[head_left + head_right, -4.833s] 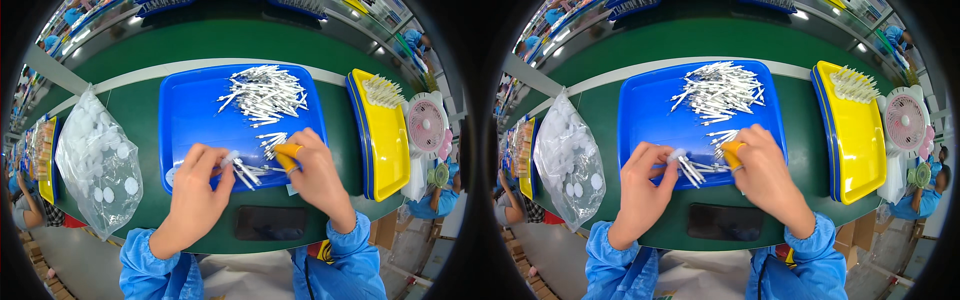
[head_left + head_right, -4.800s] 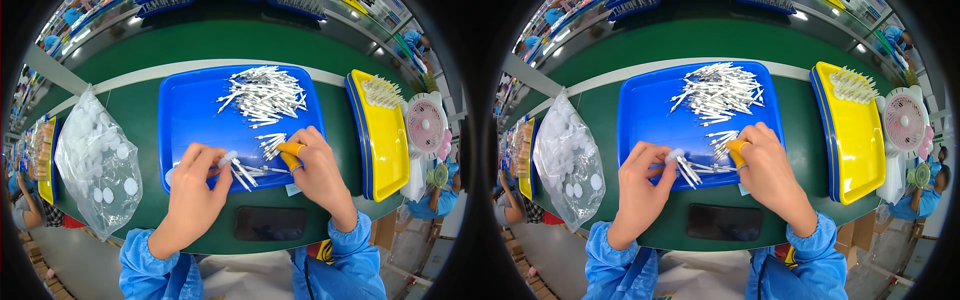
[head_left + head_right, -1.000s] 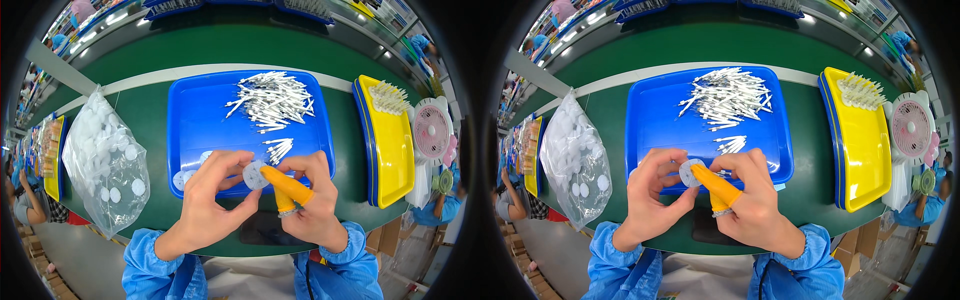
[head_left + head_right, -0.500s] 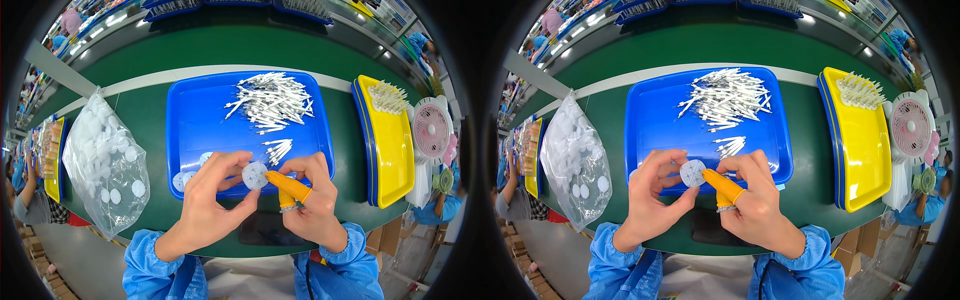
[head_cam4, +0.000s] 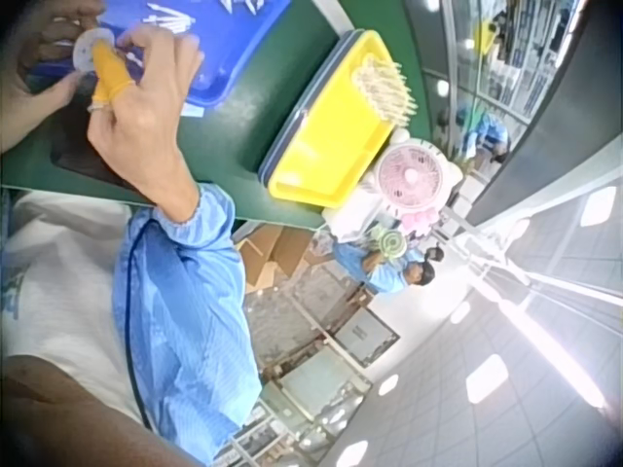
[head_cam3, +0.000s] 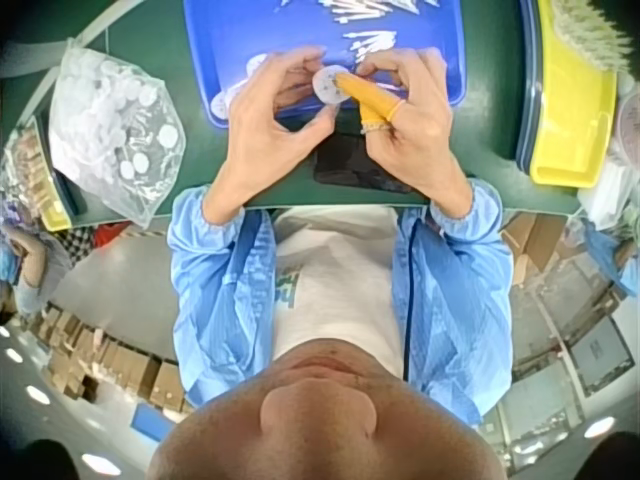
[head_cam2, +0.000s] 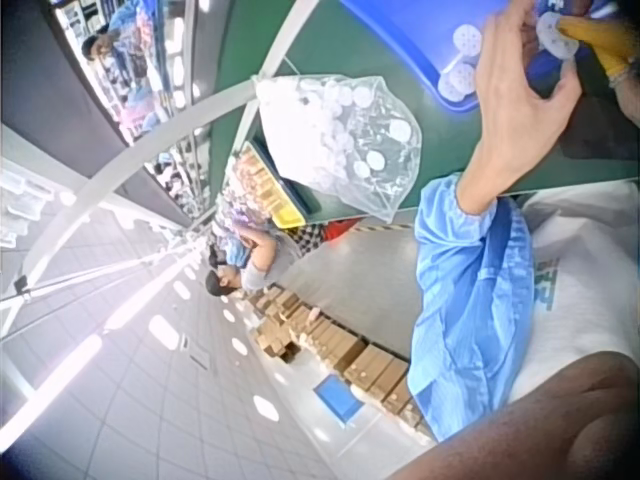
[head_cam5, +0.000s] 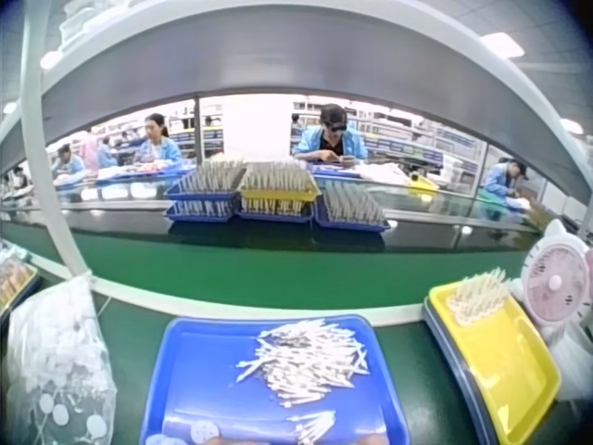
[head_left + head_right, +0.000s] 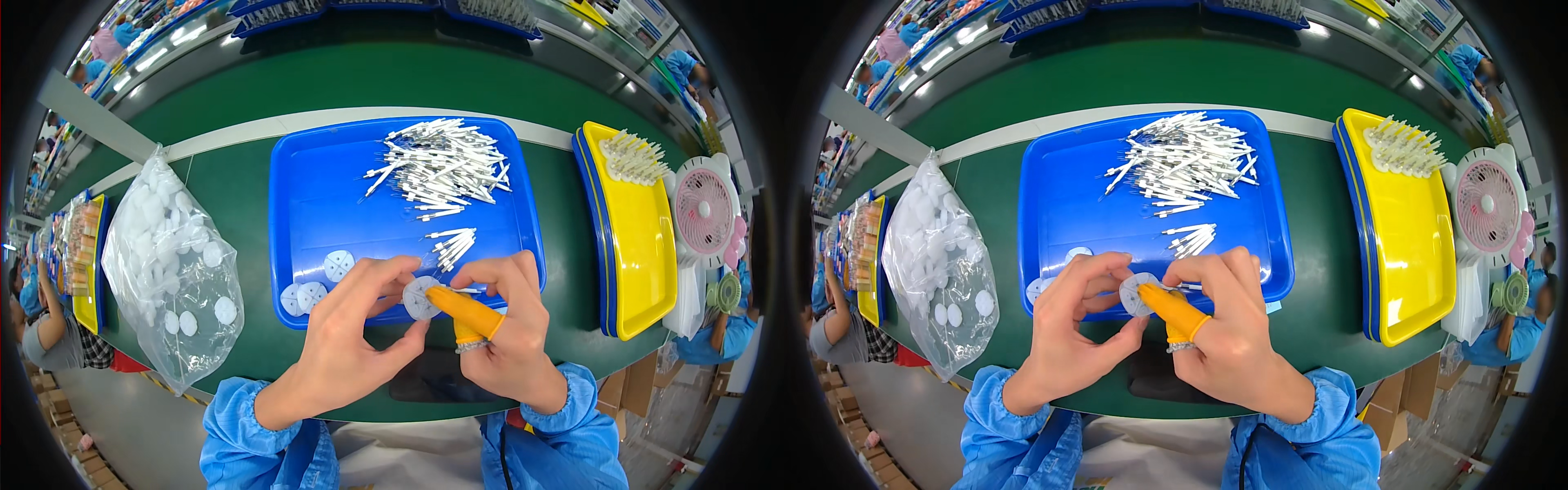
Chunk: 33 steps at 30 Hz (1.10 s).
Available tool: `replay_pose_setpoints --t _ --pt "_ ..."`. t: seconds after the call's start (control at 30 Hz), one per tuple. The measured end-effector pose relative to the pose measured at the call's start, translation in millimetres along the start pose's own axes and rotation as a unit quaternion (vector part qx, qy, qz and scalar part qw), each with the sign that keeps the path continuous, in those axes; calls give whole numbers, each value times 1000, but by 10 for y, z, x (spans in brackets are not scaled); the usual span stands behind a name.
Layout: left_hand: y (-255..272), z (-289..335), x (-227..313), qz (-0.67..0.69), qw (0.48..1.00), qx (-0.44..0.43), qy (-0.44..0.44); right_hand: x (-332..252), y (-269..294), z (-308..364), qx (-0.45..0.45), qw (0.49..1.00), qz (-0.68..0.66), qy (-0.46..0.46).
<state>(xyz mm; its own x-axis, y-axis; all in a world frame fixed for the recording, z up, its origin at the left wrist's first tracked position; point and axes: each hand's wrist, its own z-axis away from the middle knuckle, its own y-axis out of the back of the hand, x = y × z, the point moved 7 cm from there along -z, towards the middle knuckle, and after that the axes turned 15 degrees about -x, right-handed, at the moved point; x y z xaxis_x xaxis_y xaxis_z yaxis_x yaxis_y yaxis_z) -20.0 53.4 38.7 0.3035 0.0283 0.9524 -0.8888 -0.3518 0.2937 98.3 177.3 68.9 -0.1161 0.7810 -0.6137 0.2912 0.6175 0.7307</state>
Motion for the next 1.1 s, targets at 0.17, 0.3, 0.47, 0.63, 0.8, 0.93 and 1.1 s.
replay_pose_setpoints --t 0.17,0.3,0.47,0.63,0.8,0.93,1.1 --pt "-18 0 -4 -22 999 -25 4 41 -74 -32 -18 1000 -16 -3" --pt "-19 2 13 -24 999 -25 -9 91 -48 -37 -22 1000 -5 -16" --pt "-18 -2 4 7 1000 -12 10 54 -31 -24 -5 1000 -16 -18" --pt "0 9 -23 17 1000 -3 21 -34 -1 -3 -4 1000 -6 8" --pt "-12 -6 -2 6 1000 -10 25 -55 -71 -19 -36 999 14 6" --pt "-15 0 -10 7 1000 -8 28 -14 -96 4 -23 1000 -9 7" --pt "7 5 -15 15 999 -10 30 -60 -103 31 -41 999 -26 14"
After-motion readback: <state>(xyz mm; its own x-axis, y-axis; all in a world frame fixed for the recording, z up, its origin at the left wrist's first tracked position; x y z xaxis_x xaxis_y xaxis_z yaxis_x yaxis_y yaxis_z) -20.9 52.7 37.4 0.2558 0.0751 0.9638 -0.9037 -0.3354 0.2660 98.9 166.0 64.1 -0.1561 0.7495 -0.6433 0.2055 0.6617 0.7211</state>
